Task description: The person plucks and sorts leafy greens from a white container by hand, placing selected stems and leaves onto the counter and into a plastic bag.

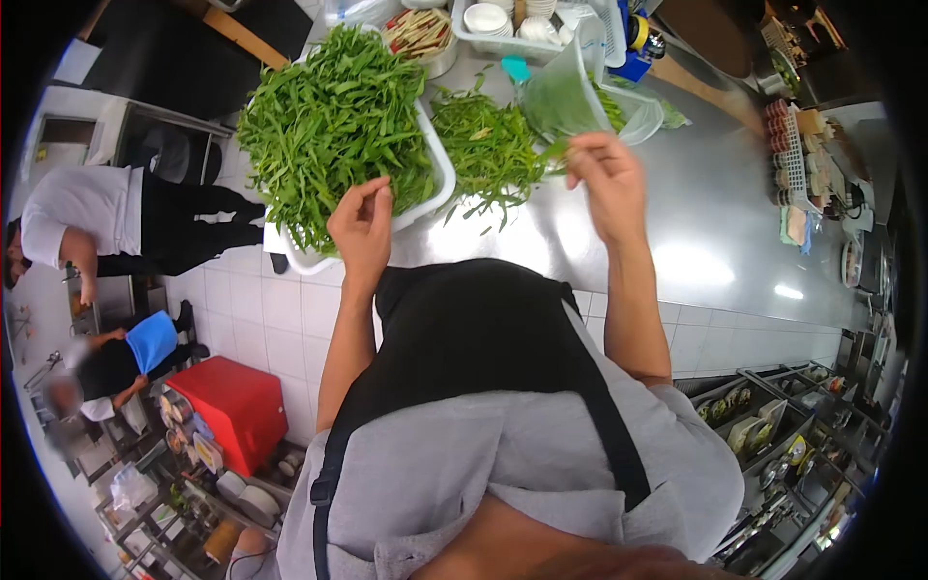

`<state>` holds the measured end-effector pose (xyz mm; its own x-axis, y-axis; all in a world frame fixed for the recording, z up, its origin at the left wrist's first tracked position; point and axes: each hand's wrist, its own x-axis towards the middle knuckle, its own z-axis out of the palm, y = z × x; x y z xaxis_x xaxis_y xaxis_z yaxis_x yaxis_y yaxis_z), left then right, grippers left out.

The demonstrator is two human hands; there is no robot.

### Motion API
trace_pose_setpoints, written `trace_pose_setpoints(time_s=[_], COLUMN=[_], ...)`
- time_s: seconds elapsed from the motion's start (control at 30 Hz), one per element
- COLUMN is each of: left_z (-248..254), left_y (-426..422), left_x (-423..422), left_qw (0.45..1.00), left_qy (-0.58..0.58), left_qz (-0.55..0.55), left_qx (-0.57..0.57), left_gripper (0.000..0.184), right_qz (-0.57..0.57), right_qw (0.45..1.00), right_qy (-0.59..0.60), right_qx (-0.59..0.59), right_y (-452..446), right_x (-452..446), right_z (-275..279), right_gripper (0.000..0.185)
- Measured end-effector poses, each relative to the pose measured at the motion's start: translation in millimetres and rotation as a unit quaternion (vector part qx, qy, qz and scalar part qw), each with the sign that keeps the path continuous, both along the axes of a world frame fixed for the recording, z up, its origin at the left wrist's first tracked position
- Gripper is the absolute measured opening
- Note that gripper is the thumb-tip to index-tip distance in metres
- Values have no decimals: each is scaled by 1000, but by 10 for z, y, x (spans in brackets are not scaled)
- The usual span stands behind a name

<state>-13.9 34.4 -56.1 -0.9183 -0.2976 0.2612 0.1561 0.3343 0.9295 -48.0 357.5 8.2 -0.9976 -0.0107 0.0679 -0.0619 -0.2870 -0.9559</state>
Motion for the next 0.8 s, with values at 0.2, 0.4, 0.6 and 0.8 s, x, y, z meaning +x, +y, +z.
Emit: trace_pose_setpoints(time_s=[0.2,0.4,0.6,0.8], left_z=[-6,7,76,79], left_y=[-27,-16,25,20], left_x=[21,24,30,39], left_qw=[999,1000,1000,999], left_qy=[-28,-12,-15,4], left_qz=[-17,-15,-3,-8], left_qx=[-16,7,27,49], left_gripper=[15,15,12,14], right_qz=[-171,-143,-256,-306], right_qw=[898,755,707,799], right_qy=[158,194,98,73], right_qx=[374,610,652,513], right_y=[528,872,1018,1334], right_x=[-582,-893,-1046,-1102], right_z=[349,-48,35,149], right_gripper=[19,33,30,28])
